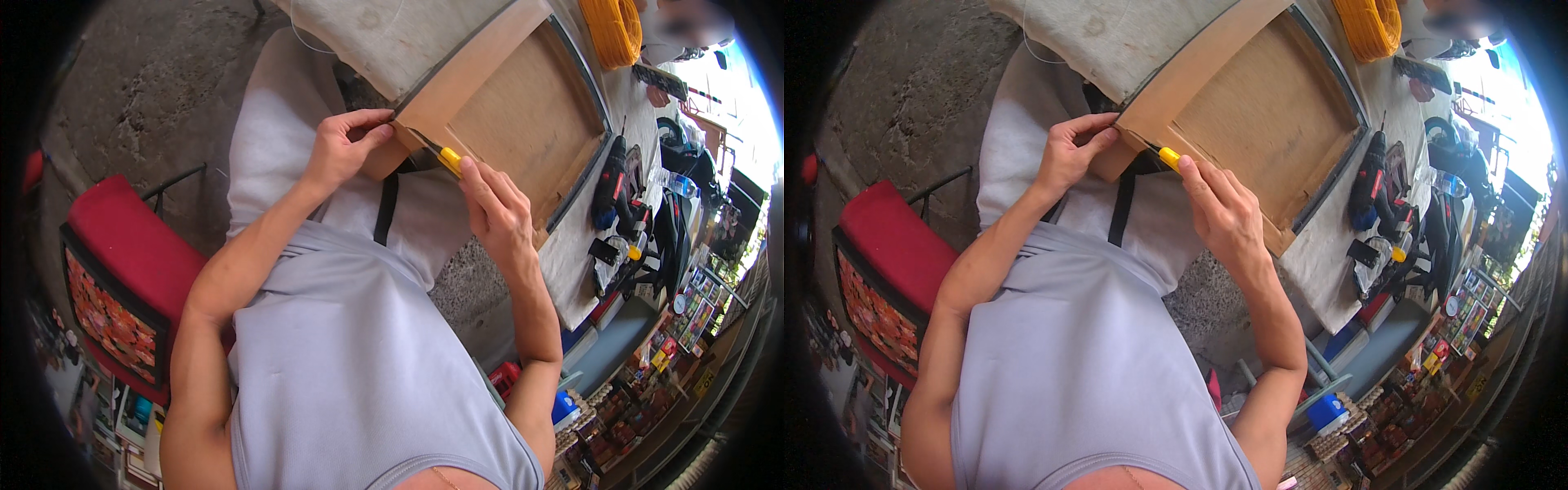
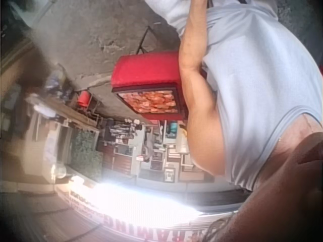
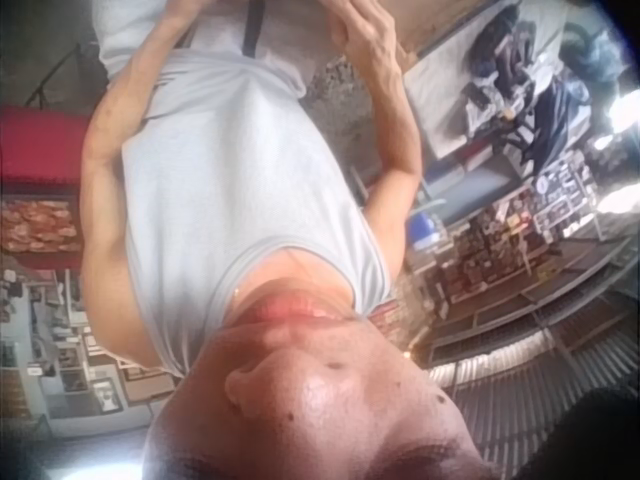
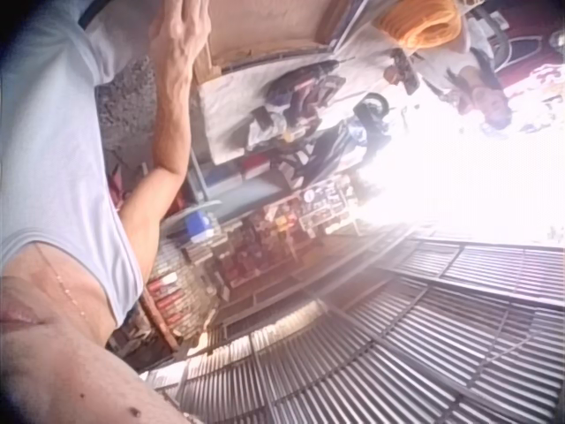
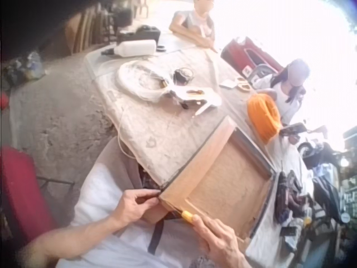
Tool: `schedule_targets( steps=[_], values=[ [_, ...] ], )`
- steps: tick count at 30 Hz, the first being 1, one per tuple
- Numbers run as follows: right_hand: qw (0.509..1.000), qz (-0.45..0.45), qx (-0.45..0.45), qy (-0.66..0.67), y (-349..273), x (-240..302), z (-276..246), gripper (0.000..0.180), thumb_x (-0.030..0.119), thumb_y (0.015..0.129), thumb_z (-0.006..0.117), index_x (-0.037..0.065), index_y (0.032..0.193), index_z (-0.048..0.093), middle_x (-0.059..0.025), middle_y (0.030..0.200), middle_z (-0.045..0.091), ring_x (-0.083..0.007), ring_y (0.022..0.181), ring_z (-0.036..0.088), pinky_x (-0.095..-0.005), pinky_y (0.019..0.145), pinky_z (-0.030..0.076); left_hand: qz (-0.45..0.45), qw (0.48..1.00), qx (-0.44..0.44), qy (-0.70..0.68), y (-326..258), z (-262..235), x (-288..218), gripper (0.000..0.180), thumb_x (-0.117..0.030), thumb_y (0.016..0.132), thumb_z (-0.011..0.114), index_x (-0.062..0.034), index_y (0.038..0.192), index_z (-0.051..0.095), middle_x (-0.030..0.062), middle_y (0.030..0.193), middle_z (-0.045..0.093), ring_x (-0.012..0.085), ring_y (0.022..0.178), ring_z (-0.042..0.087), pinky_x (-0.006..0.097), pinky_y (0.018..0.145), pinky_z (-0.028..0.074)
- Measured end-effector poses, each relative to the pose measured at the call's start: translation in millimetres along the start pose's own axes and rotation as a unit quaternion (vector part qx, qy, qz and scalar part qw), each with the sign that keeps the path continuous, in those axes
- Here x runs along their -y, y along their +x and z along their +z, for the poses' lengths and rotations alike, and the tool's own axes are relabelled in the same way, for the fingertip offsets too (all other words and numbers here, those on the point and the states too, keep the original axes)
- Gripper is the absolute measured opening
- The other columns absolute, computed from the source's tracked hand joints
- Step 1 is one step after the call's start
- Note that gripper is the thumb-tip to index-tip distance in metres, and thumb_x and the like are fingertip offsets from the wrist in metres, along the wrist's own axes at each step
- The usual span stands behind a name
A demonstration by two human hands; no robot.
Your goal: The person assembles a rectangular frame by attaching a dark border to a cardboard backing using a staple gun. They then apply brown packing tape along the edges of the frame and trim the excess with a utility knife.
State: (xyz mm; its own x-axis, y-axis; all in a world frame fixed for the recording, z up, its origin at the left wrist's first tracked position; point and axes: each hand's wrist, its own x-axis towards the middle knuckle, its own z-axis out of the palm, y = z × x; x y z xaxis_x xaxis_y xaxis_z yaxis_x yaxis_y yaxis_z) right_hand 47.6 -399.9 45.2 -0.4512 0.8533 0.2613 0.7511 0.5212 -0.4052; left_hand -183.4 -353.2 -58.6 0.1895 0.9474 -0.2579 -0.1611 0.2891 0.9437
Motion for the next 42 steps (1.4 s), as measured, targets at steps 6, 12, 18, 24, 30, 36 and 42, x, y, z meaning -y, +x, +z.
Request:
schedule_targets(
  steps=[6, 12, 18, 24, 30, 36, 42],
  values=[
    [1.0, 0.003, -0.001, -0.004, -3.3, 0.9, -4.9, 0.047, -0.006, 0.077, 0.069, -0.001, 0.122, 0.061, -0.0152, 0.1, 0.066, -0.0231, 0.07, 0.061, -0.0337, 0.061, 0.053, -0.003, 1.0, 0.001, -0.003, -0.4, 0.2, -2.5, 0.026, -0.011, 0.088, 0.071, 0.0004, 0.112, 0.069, 0.006, 0.094, 0.072, 0.0074, 0.084, 0.063, 0.022, 0.077, 0.05],
    [1.0, 0.007, 0.015, -0.009, -5.7, 1.7, -10.9, 0.045, -0.008, 0.076, 0.068, -0.002, 0.121, 0.061, -0.0157, 0.098, 0.066, -0.0247, 0.072, 0.063, -0.0342, 0.064, 0.053, 0.003, 1.0, 0.003, 0.012, 0.4, -0.9, -2.1, 0.027, -0.011, 0.088, 0.071, 0.0005, 0.112, 0.069, 0.0062, 0.094, 0.072, 0.0075, 0.084, 0.063, 0.022, 0.077, 0.05],
    [0.999, 0.009, 0.025, -0.024, -10.7, 2.2, -14.8, 0.045, -0.007, 0.076, 0.068, -0.003, 0.12, 0.06, -0.015, 0.098, 0.065, -0.024, 0.072, 0.062, -0.0347, 0.064, 0.053, 0.004, 1.0, 0.006, 0.01, 0.0, -0.9, -3.3, 0.026, -0.01, 0.088, 0.07, 0.0002, 0.112, 0.069, 0.0061, 0.095, 0.072, 0.0074, 0.084, 0.063, 0.022, 0.077, 0.05],
    [0.999, 0.01, 0.026, -0.038, -16.0, 2.9, -18.1, 0.046, -0.008, 0.075, 0.067, -0.003, 0.12, 0.06, -0.015, 0.097, 0.064, -0.0239, 0.071, 0.062, -0.0347, 0.063, 0.053, 0.004, 1.0, 0.005, 0.017, -0.3, -0.2, -5.9, 0.026, -0.01, 0.089, 0.07, 0.0001, 0.112, 0.069, 0.0061, 0.096, 0.072, 0.0074, 0.086, 0.063, 0.022, 0.078, 0.05],
    [0.999, 0.018, 0.034, -0.034, -19.2, 5.2, -21.9, 0.046, -0.009, 0.074, 0.067, -0.003, 0.12, 0.06, -0.0148, 0.096, 0.064, -0.0239, 0.071, 0.061, -0.0349, 0.062, 0.052, -0.005, 1.0, 0.014, 0.017, 0.3, -2.0, -2.5, 0.026, -0.01, 0.089, 0.069, 0.0002, 0.114, 0.069, 0.0061, 0.1, 0.072, 0.0086, 0.089, 0.063, 0.022, 0.082, 0.05],
    [0.998, 0.057, 0.01, -0.012, -21.5, 9.5, -26.8, 0.045, -0.003, 0.077, 0.07, 0.001, 0.121, 0.06, -0.0154, 0.098, 0.065, -0.0272, 0.076, 0.064, -0.0353, 0.066, 0.053, -0.013, 1.0, 0.011, 0.01, 0.2, -1.6, -2.5, 0.029, -0.012, 0.089, 0.07, 0.0, 0.115, 0.068, 0.0052, 0.092, 0.072, 0.0067, 0.084, 0.062, 0.022, 0.077, 0.05],
    [0.969, 0.236, -0.068, -0.014, 37.2, 17.6, 15.7, 0.067, 0.025, 0.079, 0.077, 0.004, 0.135, 0.047, -0.0172, 0.106, 0.062, -0.0322, 0.085, 0.065, -0.0387, 0.069, 0.054, -0.075, 0.995, 0.039, 0.048, -3.9, -4.1, -2.7, 0.033, -0.023, 0.086, 0.075, -0.0009, 0.109, 0.067, 0.0023, 0.08, 0.07, 0.0059, 0.075, 0.06, 0.022, 0.068, 0.048]
  ],
)
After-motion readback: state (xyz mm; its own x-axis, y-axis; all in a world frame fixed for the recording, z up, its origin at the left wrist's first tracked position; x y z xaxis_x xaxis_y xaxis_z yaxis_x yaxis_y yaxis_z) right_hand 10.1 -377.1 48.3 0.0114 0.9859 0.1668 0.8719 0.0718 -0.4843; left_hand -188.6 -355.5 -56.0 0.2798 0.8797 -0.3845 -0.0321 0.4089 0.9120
